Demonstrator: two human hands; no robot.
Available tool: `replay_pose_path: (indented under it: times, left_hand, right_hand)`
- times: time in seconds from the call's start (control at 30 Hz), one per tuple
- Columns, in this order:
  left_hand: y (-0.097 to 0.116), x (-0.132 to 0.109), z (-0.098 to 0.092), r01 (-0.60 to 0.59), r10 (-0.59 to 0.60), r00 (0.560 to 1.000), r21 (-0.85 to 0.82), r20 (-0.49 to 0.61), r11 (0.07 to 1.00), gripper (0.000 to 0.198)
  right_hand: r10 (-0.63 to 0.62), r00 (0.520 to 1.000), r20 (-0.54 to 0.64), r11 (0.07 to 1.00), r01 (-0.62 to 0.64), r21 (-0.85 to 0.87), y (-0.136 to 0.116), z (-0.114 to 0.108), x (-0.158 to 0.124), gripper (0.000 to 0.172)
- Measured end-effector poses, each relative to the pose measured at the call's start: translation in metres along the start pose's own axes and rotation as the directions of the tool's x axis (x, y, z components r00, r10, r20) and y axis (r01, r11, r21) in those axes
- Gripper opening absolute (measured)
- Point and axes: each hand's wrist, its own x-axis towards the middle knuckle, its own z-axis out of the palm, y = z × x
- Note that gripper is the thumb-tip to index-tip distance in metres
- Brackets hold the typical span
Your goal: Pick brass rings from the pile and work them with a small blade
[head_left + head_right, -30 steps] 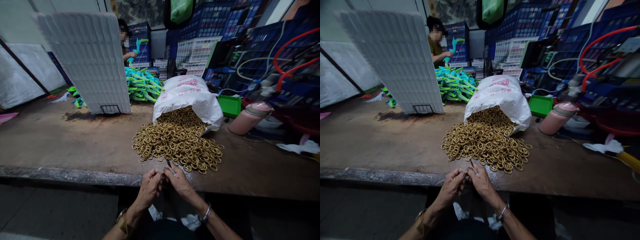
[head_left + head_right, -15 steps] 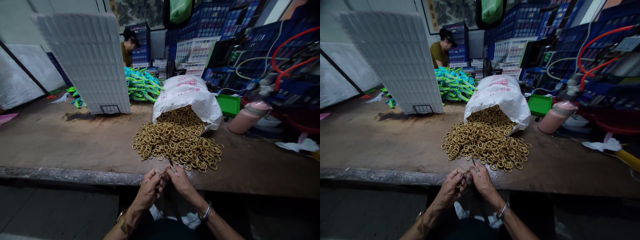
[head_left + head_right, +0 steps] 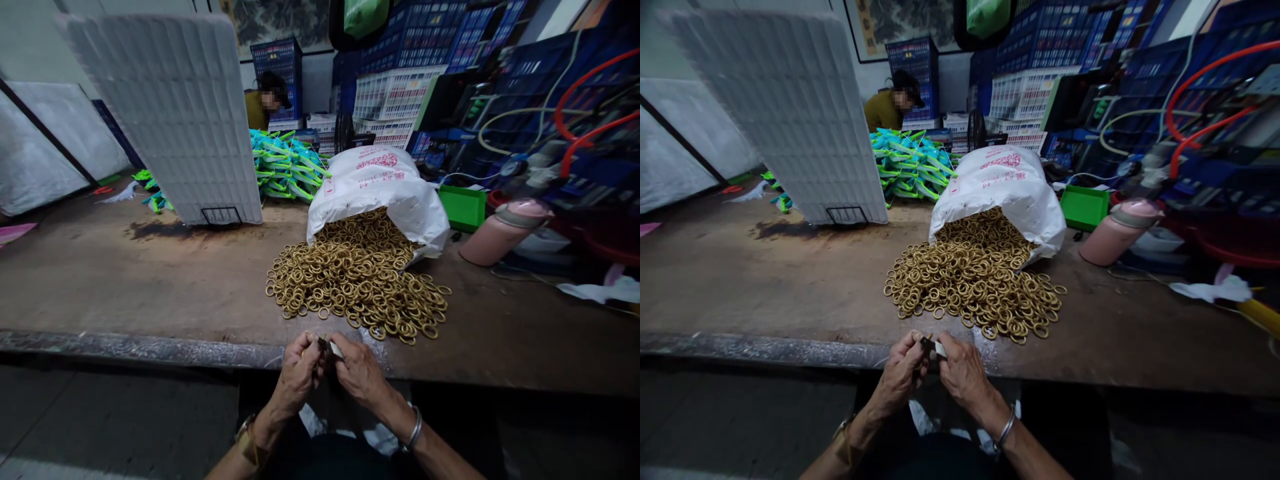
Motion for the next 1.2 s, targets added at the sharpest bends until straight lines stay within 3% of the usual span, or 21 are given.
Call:
replay_pose_path:
  times: [0.23, 0.5, 0.63, 0.77, 0.9, 1.07, 1.2]
  left_hand:
    - [-0.001, -0.001, 0.0, -0.018, 0.018, 1.0, 0.039, -0.008, 0.999, 0.037]
    - [-0.003, 0.001, -0.002, -0.068, 0.069, 0.997, 0.058, -0.021, 0.996, 0.036]
    - [-0.001, -0.008, -0.002, -0.041, 0.039, 0.999, 0.095, 0.025, 0.995, 0.034]
    - [0.002, -0.018, 0.003, 0.045, -0.03, 0.988, -0.092, 0.155, 0.995, 0.027]
    - [0.002, -0.016, 0.0, 0.187, -0.135, 0.975, -0.323, 0.174, 0.928, 0.027]
    - [-0.002, -0.011, -0.009, 0.157, -0.119, 0.984, -0.332, 0.13, 0.93, 0.025]
    - [-0.005, -0.008, -0.013, 0.171, -0.119, 0.98, -0.371, 0.158, 0.913, 0.017]
  right_hand:
    - [0.025, 0.999, -0.023, 0.998, -0.026, -0.052, 0.002, 0.004, 0.0, 0.024]
    - [-0.009, 0.997, 0.073, 0.999, 0.012, -0.036, 0.002, 0.001, 0.001, 0.024]
    - [0.037, 0.995, 0.089, 0.986, -0.022, -0.164, 0.01, 0.001, 0.004, 0.023]
    - [0.106, 0.994, 0.013, 0.951, -0.098, -0.294, 0.013, 0.001, 0.016, 0.019]
    - [0.122, 0.988, -0.096, 0.935, -0.146, -0.324, 0.009, 0.002, 0.035, 0.016]
    - [0.144, 0.984, -0.102, 0.9, -0.173, -0.4, 0.003, 0.005, 0.054, 0.018]
    - [0.156, 0.984, -0.087, 0.893, -0.178, -0.413, 0.004, 0.006, 0.06, 0.018]
